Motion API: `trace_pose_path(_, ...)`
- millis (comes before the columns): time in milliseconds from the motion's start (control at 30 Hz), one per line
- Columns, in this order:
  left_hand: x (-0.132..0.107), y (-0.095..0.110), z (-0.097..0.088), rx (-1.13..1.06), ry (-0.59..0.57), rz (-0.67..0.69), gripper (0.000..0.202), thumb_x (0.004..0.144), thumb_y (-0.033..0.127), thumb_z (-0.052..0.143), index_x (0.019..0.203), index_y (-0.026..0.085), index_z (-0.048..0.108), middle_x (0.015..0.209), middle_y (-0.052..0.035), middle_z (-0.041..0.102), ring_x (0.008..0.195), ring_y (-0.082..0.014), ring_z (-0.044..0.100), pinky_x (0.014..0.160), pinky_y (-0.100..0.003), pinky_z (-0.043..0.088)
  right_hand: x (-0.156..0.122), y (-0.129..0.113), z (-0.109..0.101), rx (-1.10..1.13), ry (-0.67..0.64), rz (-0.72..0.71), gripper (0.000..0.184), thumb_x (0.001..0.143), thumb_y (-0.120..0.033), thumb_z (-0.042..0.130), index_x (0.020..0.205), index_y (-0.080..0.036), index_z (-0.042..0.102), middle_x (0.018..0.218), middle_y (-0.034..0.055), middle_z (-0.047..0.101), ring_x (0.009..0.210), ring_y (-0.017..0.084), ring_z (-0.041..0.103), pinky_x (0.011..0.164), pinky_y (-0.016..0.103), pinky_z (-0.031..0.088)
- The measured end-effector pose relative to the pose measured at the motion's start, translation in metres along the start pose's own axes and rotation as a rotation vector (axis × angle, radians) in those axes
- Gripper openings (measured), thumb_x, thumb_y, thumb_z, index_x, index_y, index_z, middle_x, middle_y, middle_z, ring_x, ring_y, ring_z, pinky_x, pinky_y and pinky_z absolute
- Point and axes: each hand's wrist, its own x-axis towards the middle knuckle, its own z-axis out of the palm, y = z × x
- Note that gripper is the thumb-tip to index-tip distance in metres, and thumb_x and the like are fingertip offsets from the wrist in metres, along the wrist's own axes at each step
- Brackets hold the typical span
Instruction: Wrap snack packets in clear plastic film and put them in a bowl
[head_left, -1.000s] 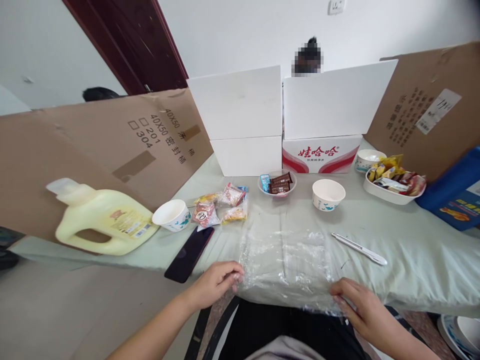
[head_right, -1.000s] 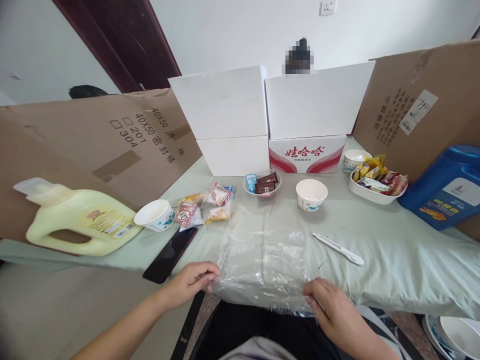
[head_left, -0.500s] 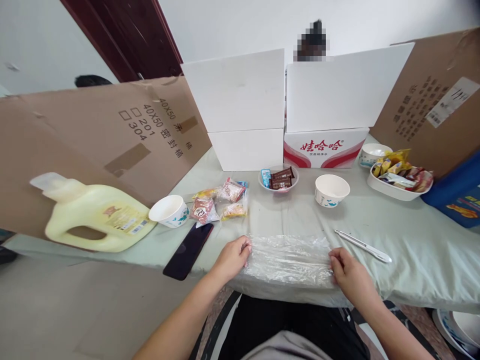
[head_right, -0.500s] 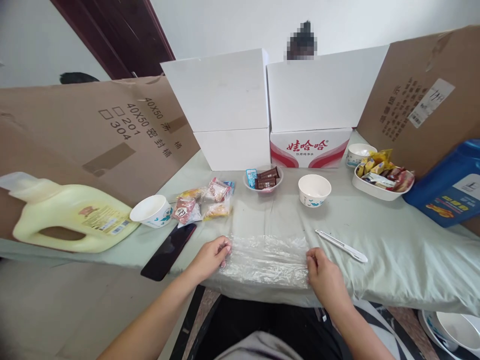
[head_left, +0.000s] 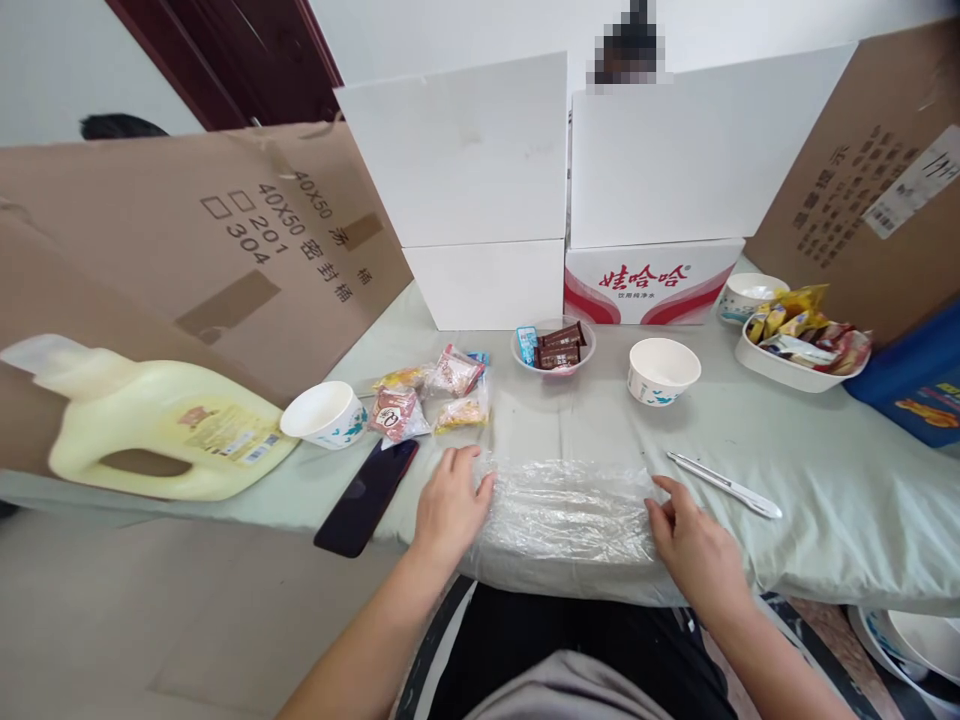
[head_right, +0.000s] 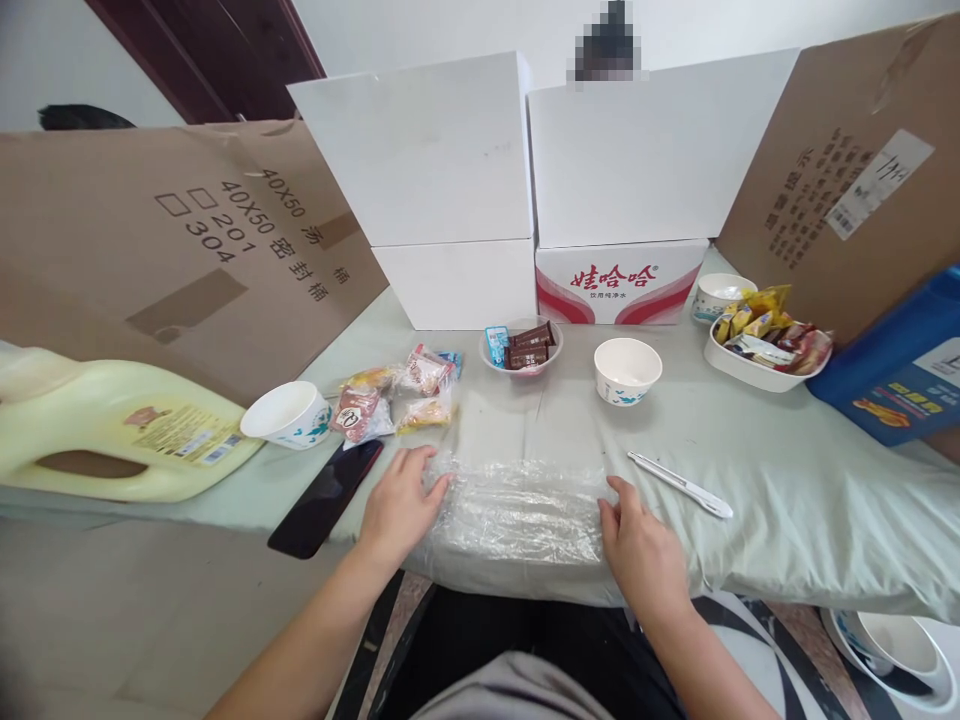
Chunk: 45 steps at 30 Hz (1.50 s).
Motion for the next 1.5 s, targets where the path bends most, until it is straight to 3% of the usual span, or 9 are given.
trace_pose_path(100,-0.012,0.024,-0.009,-0.087,0.153,0.196,0.013,0.090,0.025,0.050,0.094,0.018,0.061,0.090,-0.0093,0.062,0.089,-0.0248,0.060,0.080,-0.037,0.048,0.003,-0.004,0.003,-0.032,0.001,-0.027,0.036,0.096,-0.039,0.035,0.121,-0.018,0.051,0.070,0.0019,0.069,0.058,0.021,0.064,0.050,0.031,0.039)
trace_pose_path(300,-0.026,0.055,0.036,-0.150,-0.305,0.633,0.047,0.090,0.044,0.053,0.132,0.022,0.050,0.140,-0.0120,0.049,0.133,-0.0323,0.039,0.108,-0.053,0.030,0.010,0.005,0.003,-0.161,-0.063,-0.014,0.031,0.095,-0.035,0.038,0.116,-0.019,0.055,0.079,0.0053,0.070,0.060,0.021,0.064,0.052,0.031,0.040)
trace_pose_path(467,-0.024,0.045,0.056,-0.078,-0.408,0.636,0.066,0.089,0.053,0.052,0.147,0.027,0.030,0.155,-0.0079,0.027,0.144,-0.0330,0.016,0.114,-0.060,0.012,0.020,-0.004,-0.015,-0.116,0.123,-0.239,0.030,0.095,-0.033,0.042,0.111,-0.015,0.060,0.102,0.0130,0.067,0.099,0.027,0.061,0.087,0.040,0.045)
trace_pose_path(633,-0.024,0.048,0.052,-0.062,-0.420,0.624,0.066,0.092,0.053,0.046,0.149,0.026,0.026,0.156,-0.0074,0.027,0.145,-0.0313,0.016,0.115,-0.058,0.012,0.024,-0.036,0.011,-0.044,-0.107,-0.643,0.052,0.095,-0.046,0.041,0.137,-0.017,0.048,0.140,0.0104,0.051,0.134,0.027,0.037,0.109,0.046,0.028)
trace_pose_path(800,-0.017,0.014,0.046,-0.005,-0.409,0.545,0.076,0.086,0.061,0.053,0.148,0.027,0.028,0.156,-0.0092,0.026,0.144,-0.0306,0.019,0.116,-0.054,0.016,0.019,-0.019,0.036,-0.135,-0.160,-0.485,0.067,0.092,-0.058,0.037,0.146,-0.017,0.036,0.151,0.0114,0.036,0.141,0.030,0.024,0.111,0.053,0.022)
trace_pose_path(1000,-0.027,-0.043,0.023,0.035,-0.278,0.410,0.073,0.089,0.057,0.049,0.148,0.019,0.028,0.154,-0.0167,0.028,0.143,-0.0370,0.017,0.113,-0.059,0.018,-0.002,0.017,0.012,-0.132,-0.072,-0.435,0.075,0.089,-0.062,0.043,0.147,-0.014,0.032,0.151,0.0149,0.035,0.143,0.032,0.020,0.111,0.057,0.023)
trace_pose_path(1133,-0.048,-0.046,0.012,-0.105,-0.263,0.568,0.064,0.082,0.045,0.064,0.138,0.021,0.045,0.142,-0.0144,0.045,0.138,-0.0362,0.031,0.112,-0.055,0.029,-0.018,0.030,-0.007,-0.027,-0.140,-0.605,0.078,0.083,-0.060,0.056,0.147,-0.021,0.033,0.151,0.0105,0.035,0.143,0.031,0.022,0.113,0.054,0.026)
trace_pose_path(1267,-0.057,-0.044,0.011,-0.252,-0.252,0.629,0.027,0.088,0.017,0.053,0.112,0.022,0.062,0.120,-0.0089,0.063,0.124,-0.0265,0.051,0.106,-0.048,0.041,-0.029,0.039,-0.016,0.103,-0.149,-0.663,0.035,0.091,-0.028,0.052,0.126,-0.026,0.056,0.134,0.0052,0.057,0.131,0.024,0.044,0.106,0.044,0.040)
trace_pose_path(1500,-0.035,-0.040,0.004,-0.454,-0.230,0.350,0.019,0.092,0.020,0.045,0.096,0.020,0.063,0.098,-0.0064,0.069,0.095,-0.0182,0.065,0.086,-0.032,0.053,-0.020,0.034,-0.023,0.290,-0.165,-0.432,0.021,0.094,-0.027,0.043,0.102,-0.023,0.062,0.098,0.0047,0.070,0.093,0.020,0.066,0.083,0.035,0.052)
